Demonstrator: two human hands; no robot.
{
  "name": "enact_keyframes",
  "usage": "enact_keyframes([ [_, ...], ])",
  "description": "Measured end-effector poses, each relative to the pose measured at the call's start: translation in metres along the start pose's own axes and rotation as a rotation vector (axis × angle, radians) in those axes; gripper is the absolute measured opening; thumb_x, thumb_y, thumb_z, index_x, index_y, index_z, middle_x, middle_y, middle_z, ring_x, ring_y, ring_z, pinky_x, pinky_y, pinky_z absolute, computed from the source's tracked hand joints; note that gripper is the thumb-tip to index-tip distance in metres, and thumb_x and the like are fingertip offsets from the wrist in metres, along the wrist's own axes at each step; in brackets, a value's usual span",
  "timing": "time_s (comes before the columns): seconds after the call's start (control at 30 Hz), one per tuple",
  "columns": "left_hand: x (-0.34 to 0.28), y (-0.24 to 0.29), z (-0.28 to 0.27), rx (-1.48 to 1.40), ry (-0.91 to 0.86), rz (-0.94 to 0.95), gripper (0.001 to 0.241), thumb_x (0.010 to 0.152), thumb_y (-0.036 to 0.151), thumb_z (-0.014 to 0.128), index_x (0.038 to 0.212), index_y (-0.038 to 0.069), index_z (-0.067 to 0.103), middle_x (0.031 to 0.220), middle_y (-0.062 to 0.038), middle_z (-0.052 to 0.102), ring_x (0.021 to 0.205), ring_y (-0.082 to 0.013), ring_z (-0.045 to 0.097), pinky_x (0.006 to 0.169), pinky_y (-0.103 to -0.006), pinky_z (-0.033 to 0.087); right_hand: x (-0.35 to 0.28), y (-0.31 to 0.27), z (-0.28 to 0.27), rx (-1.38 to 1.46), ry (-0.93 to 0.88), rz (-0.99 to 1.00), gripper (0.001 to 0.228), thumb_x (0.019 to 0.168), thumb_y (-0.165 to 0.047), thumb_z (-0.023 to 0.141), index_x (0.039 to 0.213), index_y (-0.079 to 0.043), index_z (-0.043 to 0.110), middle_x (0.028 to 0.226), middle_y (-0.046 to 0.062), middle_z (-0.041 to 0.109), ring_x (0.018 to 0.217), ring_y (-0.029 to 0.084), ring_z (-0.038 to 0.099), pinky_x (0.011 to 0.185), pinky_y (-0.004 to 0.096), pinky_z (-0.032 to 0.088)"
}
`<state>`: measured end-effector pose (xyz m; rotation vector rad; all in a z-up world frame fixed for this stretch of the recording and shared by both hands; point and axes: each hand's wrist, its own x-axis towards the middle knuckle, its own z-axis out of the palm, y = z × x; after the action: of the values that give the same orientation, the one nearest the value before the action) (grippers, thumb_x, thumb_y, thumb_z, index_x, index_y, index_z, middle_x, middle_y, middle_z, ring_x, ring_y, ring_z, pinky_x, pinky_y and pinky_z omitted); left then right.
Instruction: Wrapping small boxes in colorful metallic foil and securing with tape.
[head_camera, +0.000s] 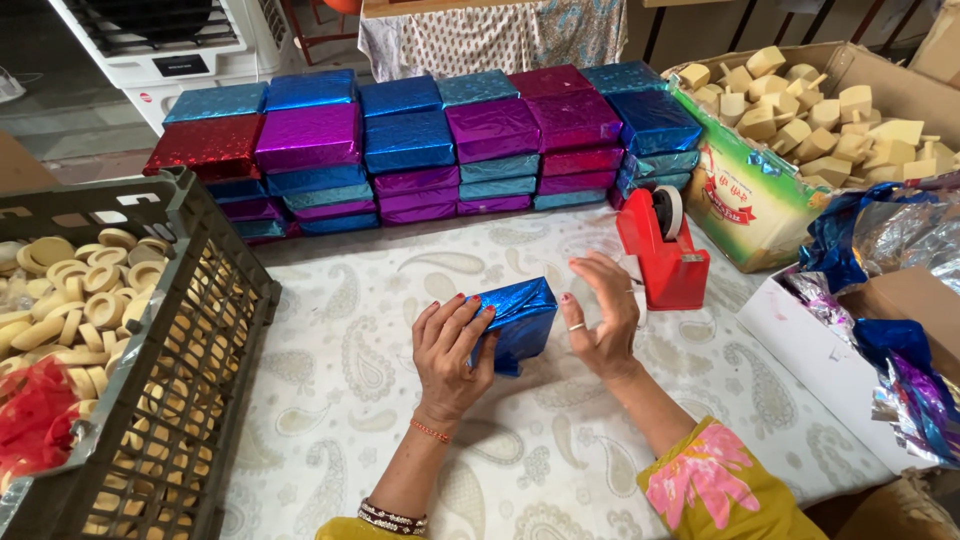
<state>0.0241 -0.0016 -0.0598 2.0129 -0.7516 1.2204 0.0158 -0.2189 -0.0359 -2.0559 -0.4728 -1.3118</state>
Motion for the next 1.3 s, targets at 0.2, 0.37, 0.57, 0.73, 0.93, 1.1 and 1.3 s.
enact_keyframes([
  [0.2, -0.002, -0.002, 0.002, 0.008, 0.005, 0.011, 0.033, 0.082, 0.009, 0.079, 0.114, 0.013, 0.074, 0.121, -0.004, 0.072, 0.121, -0.0234, 0.064, 0.111, -0.0440, 0.042, -0.005, -0.006, 0.004, -0.064, 0.023, -0.027, 0.047, 0.098, -0.022, 0.065, 0.137, 0.000, 0.055, 0.134, 0.018, 0.065, 0.145, 0.043, 0.047, 0.121, 0.049, 0.038],
  [0.37, -0.001, 0.000, 0.001, -0.003, 0.011, 0.012, 0.033, 0.082, 0.009, 0.080, 0.114, 0.013, 0.074, 0.121, -0.005, 0.072, 0.121, -0.0235, 0.064, 0.110, -0.0442, 0.043, -0.013, -0.004, 0.009, -0.050, 0.001, -0.075, 0.056, 0.098, -0.024, 0.066, 0.143, 0.002, 0.045, 0.143, 0.020, 0.061, 0.146, 0.035, 0.049, 0.127, 0.059, 0.017],
  [0.57, 0.001, 0.000, -0.001, -0.013, 0.014, 0.022, 0.035, 0.081, 0.007, 0.079, 0.114, 0.012, 0.074, 0.121, -0.005, 0.072, 0.120, -0.0246, 0.064, 0.108, -0.0440, 0.045, -0.011, -0.011, 0.010, -0.075, -0.138, -0.176, 0.045, 0.096, -0.024, 0.067, 0.135, -0.005, 0.055, 0.148, 0.021, 0.055, 0.144, 0.036, 0.048, 0.126, 0.059, 0.021],
  [0.73, 0.001, 0.000, -0.001, -0.009, 0.024, 0.023, 0.035, 0.081, 0.007, 0.080, 0.115, 0.012, 0.074, 0.121, -0.005, 0.071, 0.120, -0.0250, 0.064, 0.107, -0.0441, 0.046, -0.009, -0.019, 0.011, -0.154, -0.230, -0.243, 0.031, 0.091, -0.019, 0.071, 0.122, -0.017, 0.073, 0.144, 0.016, 0.056, 0.140, 0.038, 0.048, 0.120, 0.054, 0.033],
  [0.93, -0.003, -0.001, 0.001, -0.042, 0.008, 0.004, 0.040, 0.084, 0.007, 0.078, 0.123, 0.005, 0.070, 0.124, -0.007, 0.070, 0.123, -0.0275, 0.064, 0.108, -0.0459, 0.046, -0.014, -0.018, 0.013, -0.185, -0.180, -0.247, 0.028, 0.088, -0.018, 0.078, 0.116, -0.017, 0.078, 0.136, 0.009, 0.061, 0.138, 0.036, 0.049, 0.114, 0.044, 0.044],
  [1.1, 0.004, 0.004, -0.004, -0.016, 0.008, 0.048, 0.036, 0.082, 0.006, 0.077, 0.116, 0.017, 0.075, 0.123, -0.008, 0.069, 0.120, -0.0295, 0.062, 0.107, -0.0471, 0.046, -0.014, -0.018, 0.011, -0.170, -0.153, -0.230, 0.022, 0.088, -0.015, 0.075, 0.110, -0.014, 0.078, 0.133, 0.010, 0.062, 0.135, 0.036, 0.052, 0.112, 0.043, 0.046],
  [1.3, 0.001, 0.002, 0.000, -0.021, 0.026, 0.037, 0.034, 0.084, 0.007, 0.079, 0.115, 0.017, 0.074, 0.122, -0.006, 0.070, 0.121, -0.0285, 0.063, 0.106, -0.0462, 0.047, -0.003, 0.004, 0.003, -0.129, 0.005, -0.104, 0.026, 0.090, -0.015, 0.071, 0.115, -0.007, 0.071, 0.134, 0.014, 0.059, 0.133, 0.037, 0.053, 0.113, 0.047, 0.044],
])
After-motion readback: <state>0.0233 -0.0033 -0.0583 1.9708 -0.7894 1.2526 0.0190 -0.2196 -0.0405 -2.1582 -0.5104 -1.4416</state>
